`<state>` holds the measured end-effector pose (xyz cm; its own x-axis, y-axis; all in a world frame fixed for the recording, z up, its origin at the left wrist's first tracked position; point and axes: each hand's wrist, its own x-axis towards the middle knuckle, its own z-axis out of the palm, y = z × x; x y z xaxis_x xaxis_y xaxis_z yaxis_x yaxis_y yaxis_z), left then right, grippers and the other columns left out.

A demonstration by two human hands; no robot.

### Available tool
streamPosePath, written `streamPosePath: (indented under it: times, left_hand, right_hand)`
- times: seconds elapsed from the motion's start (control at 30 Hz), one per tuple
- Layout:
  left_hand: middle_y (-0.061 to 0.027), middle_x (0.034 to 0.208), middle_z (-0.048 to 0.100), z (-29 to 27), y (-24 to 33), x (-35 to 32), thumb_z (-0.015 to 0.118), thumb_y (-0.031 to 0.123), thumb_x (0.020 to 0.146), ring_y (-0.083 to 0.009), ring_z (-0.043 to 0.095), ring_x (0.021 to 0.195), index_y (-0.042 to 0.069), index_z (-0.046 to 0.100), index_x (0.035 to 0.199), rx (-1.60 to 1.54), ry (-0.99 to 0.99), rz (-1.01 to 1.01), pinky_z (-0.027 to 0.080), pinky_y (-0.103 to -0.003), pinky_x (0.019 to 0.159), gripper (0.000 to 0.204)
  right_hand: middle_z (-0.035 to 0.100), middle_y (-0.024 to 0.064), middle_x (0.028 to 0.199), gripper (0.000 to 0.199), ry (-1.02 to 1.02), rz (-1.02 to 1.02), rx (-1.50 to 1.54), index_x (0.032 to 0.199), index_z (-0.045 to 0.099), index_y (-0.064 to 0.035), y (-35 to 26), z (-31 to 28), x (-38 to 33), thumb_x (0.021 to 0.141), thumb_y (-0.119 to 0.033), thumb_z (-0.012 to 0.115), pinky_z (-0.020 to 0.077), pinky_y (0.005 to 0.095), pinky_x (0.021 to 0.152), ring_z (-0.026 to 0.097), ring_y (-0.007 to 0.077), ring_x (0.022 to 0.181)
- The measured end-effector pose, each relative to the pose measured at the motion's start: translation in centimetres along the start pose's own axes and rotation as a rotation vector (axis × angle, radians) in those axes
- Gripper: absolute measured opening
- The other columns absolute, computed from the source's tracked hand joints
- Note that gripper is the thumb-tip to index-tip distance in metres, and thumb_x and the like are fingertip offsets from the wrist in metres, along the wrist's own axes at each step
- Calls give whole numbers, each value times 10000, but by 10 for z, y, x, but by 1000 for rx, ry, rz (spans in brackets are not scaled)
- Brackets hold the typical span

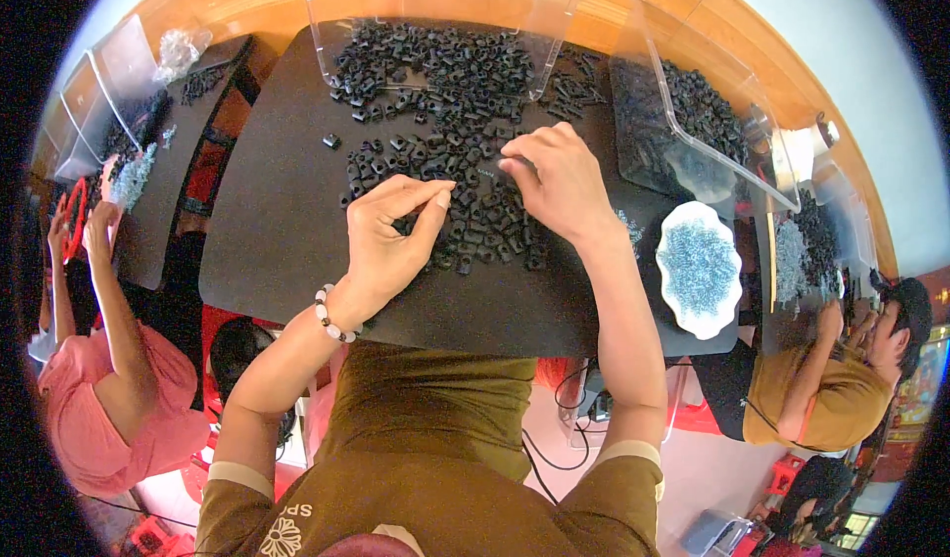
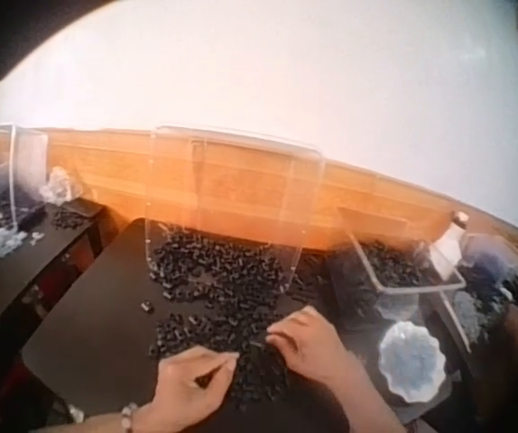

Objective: The person sorts small plastic parts and rubber parts by hand, inspecting them one by one and placing them into bins or onto a plate.

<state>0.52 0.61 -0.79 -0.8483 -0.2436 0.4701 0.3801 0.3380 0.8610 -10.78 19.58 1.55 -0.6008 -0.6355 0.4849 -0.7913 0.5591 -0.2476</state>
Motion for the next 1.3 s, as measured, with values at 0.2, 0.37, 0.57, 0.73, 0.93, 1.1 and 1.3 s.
streamPosePath:
  times: [0.2, 0.37, 0.57, 0.73, 0.93, 1.1, 1.3]
  left_hand:
    - [-79, 779, 680, -1, -4, -1, 673, 18, 856, -111, 604, 689, -8, 735, 974, 34, -81, -11, 483, -240, 640, 136]
    - [-76, 799, 676, -1, -1, -1, 673, 29, 866, -107, 590, 688, -6, 727, 1015, 12, -137, -73, 481, -237, 637, 162]
    - [-73, 826, 678, -1, -1, -1, 679, 40, 867, -102, 585, 692, 3, 719, 1053, 17, -135, -69, 483, -238, 639, 194]
    - [-73, 827, 674, 1, -4, 0, 713, 64, 850, -104, 589, 668, 11, 709, 1087, -19, -76, -12, 488, -241, 617, 243]
    - [-82, 817, 662, 0, -3, 1, 737, 76, 838, -108, 563, 619, 11, 697, 1114, -31, -55, -30, 475, -248, 579, 286]
    - [-61, 863, 666, -4, -4, 1, 692, 61, 882, -99, 605, 721, 23, 703, 1119, 2, -79, -71, 494, -237, 672, 241]
    - [-54, 862, 657, -1, -5, 1, 657, 39, 898, -96, 608, 732, 18, 712, 1098, -101, -92, -93, 492, -230, 680, 209]
  right_hand:
    - [650, 95, 819, 116, -83, 113, -50, 894, 678, -73, 11, 6, -2, 807, -143, 707, 478, 408, 761, 584, 313, 853]
    - [654, 95, 827, 157, -172, 137, -61, 917, 678, -75, 11, 7, 0, 789, -154, 724, 474, 411, 771, 585, 312, 855]
    - [664, 100, 881, 160, -64, 48, 181, 928, 674, -56, 5, 0, 3, 785, -103, 727, 468, 376, 809, 594, 296, 889]
    - [657, 83, 894, 192, -27, -56, 343, 945, 680, -65, -16, -10, 6, 765, -52, 745, 477, 357, 814, 594, 265, 916]
    - [643, 75, 952, 202, -69, -203, 323, 960, 678, -72, -35, -8, 7, 767, -62, 738, 491, 362, 781, 585, 272, 905]
    - [659, 73, 856, 197, -32, -152, 351, 973, 672, -75, -34, -5, 9, 783, -71, 725, 488, 359, 751, 594, 281, 832]
    - [657, 87, 797, 126, -64, 80, 96, 909, 688, -66, -8, 14, 7, 800, -116, 725, 476, 366, 716, 606, 277, 768]
